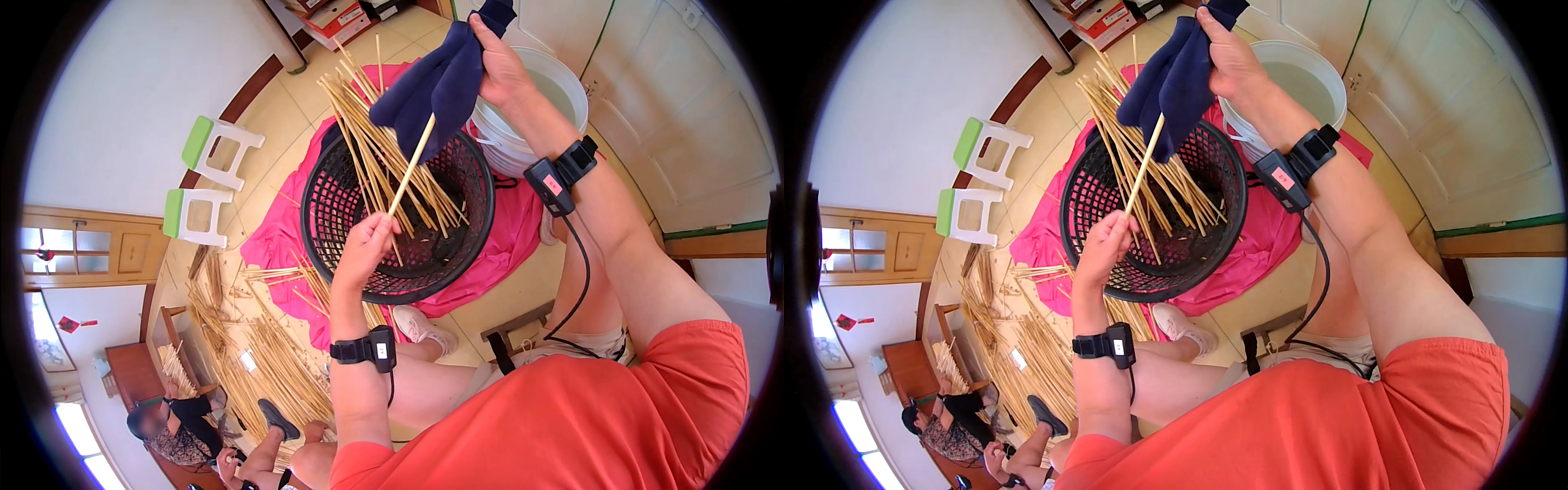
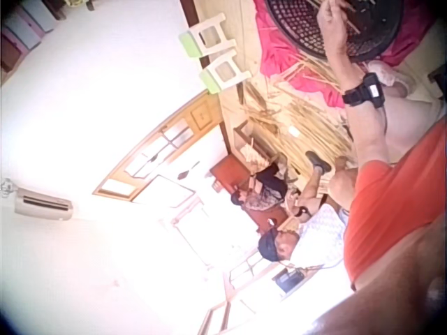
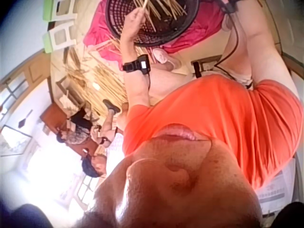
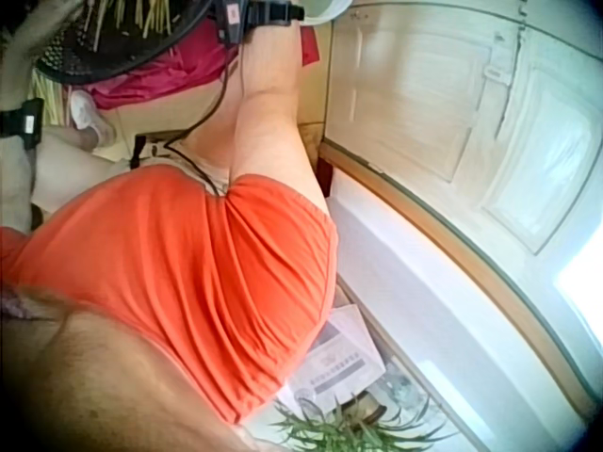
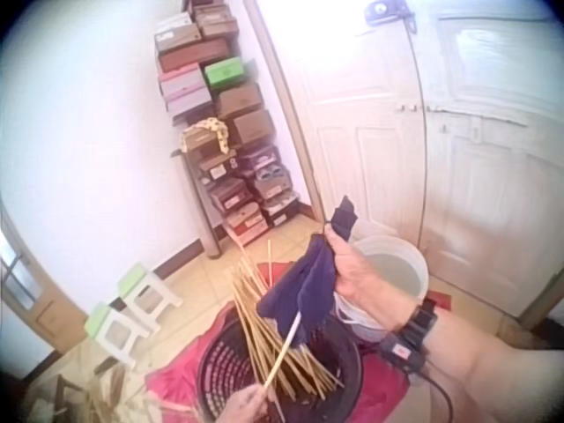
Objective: The person cleans long bamboo strips by pulling each strip through a dark cloth held in their hand, then placing the cleaned strips into a black basket.
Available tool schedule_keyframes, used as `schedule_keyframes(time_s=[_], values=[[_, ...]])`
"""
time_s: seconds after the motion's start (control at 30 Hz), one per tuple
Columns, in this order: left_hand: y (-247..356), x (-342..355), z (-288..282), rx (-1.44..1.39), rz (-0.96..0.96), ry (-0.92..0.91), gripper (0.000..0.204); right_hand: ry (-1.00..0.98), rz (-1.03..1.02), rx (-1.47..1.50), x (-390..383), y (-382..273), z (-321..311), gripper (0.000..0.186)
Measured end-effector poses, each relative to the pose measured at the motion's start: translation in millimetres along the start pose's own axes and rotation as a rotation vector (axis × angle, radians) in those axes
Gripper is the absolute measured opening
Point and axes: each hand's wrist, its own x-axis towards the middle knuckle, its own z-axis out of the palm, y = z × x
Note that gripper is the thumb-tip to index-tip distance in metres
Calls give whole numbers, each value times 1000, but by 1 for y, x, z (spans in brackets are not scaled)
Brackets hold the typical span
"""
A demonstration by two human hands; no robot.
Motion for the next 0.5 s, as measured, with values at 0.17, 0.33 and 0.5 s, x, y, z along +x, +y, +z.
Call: schedule_keyframes(time_s=[0.17, 0.33, 0.5], values=[[0, 8, 15, 862, 347, 593, 19, 328, -51, -164, -2, 15, -5, 26], [-7, 11, 15, 771, 361, 518, 19, 230, 6, -166, -10, 35, -1, 24], [6, 4, -1, -24, 35, -6, 24, -31, 122, -80, -18, 19, 15, 21]])
